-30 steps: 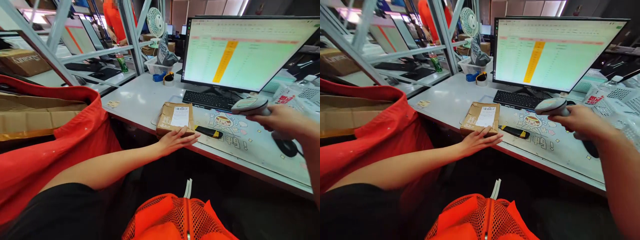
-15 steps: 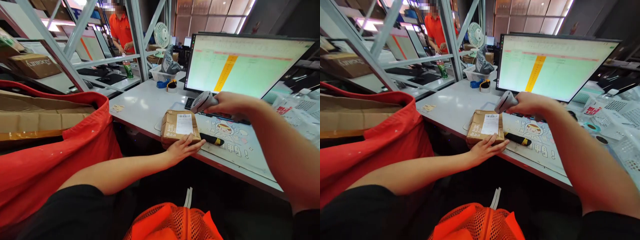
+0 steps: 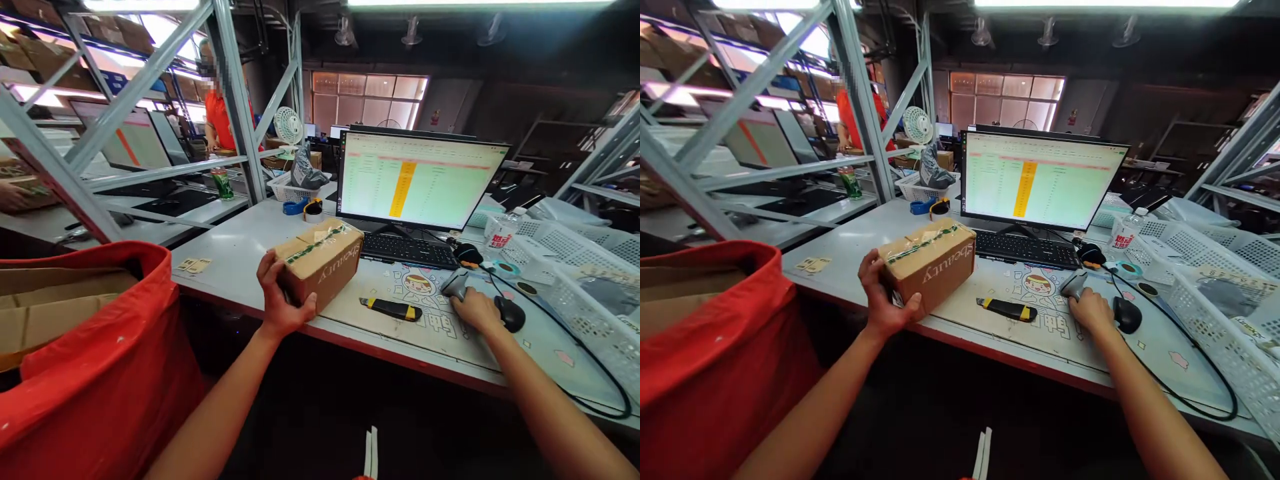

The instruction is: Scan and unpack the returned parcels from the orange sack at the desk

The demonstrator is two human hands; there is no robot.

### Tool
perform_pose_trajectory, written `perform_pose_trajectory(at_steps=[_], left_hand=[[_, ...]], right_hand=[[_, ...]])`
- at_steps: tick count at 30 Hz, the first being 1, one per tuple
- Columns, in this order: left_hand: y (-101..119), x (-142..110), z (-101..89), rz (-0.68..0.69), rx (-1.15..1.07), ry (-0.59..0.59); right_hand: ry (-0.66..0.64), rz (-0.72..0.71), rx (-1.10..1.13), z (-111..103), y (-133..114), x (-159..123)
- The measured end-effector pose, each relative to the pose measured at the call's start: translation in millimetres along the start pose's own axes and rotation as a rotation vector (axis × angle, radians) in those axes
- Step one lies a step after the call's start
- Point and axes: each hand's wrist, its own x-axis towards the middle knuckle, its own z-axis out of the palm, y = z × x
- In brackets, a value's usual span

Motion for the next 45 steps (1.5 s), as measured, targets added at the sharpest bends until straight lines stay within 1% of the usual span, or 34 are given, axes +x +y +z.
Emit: perform_pose_trajectory(at_steps=[1,3,5,7,8,9,12,14,16,18,21,27,32,34,36,40,45], left_hand=[[-9,-8,6.5,-0.079,-0.025,-0.010],[-26,-24,17.6,-0.258,-0.070,-0.065],[-39,-38,24.3,-0.387,-0.119,-0.120],[-48,-46,27.5,-0.459,-0.180,-0.163],[-51,-49,28.4,-0.491,-0.205,-0.181],[-53,-50,29.1,-0.524,-0.223,-0.198],[-54,-53,30.3,-0.602,-0.248,-0.205],[-54,-55,30.2,-0.616,-0.260,-0.202],[-56,-57,29.3,-0.619,-0.272,-0.203],[-58,-59,27.9,-0.608,-0.276,-0.217],[-60,-60,25.9,-0.581,-0.275,-0.235],[-53,-59,27.6,-0.593,-0.306,-0.189],[-49,-59,29.1,-0.655,-0.350,-0.169],[-49,-58,28.9,-0.675,-0.384,-0.168],[-49,-57,28.6,-0.681,-0.412,-0.165],[-53,-58,27.7,-0.663,-0.399,-0.184],[-57,-60,28.9,-0.641,-0.378,-0.187]], right_hand=[[0.006,0.013,0.002,3,4,-1],[0.053,0.022,0.023,-1,6,-1],[0.187,-0.021,0.065,-15,2,3],[0.346,-0.111,0.112,-33,-10,18],[0.371,-0.146,0.124,-41,-19,28],[0.347,-0.170,0.125,-48,-28,40],[0.127,-0.193,0.101,-59,-58,78],[0.020,-0.175,0.090,-58,-74,98],[-0.029,-0.131,0.079,-53,-83,112],[-0.065,-0.088,0.067,-47,-86,120],[-0.074,-0.059,0.062,-41,-84,125],[-0.045,-0.075,0.070,-38,-89,127],[-0.059,-0.130,0.074,-35,-100,125],[-0.060,-0.158,0.067,-34,-103,120],[-0.047,-0.214,0.062,-33,-105,113],[0.007,-0.334,0.062,-25,-103,95],[0.074,-0.355,0.110,-13,-96,84]])
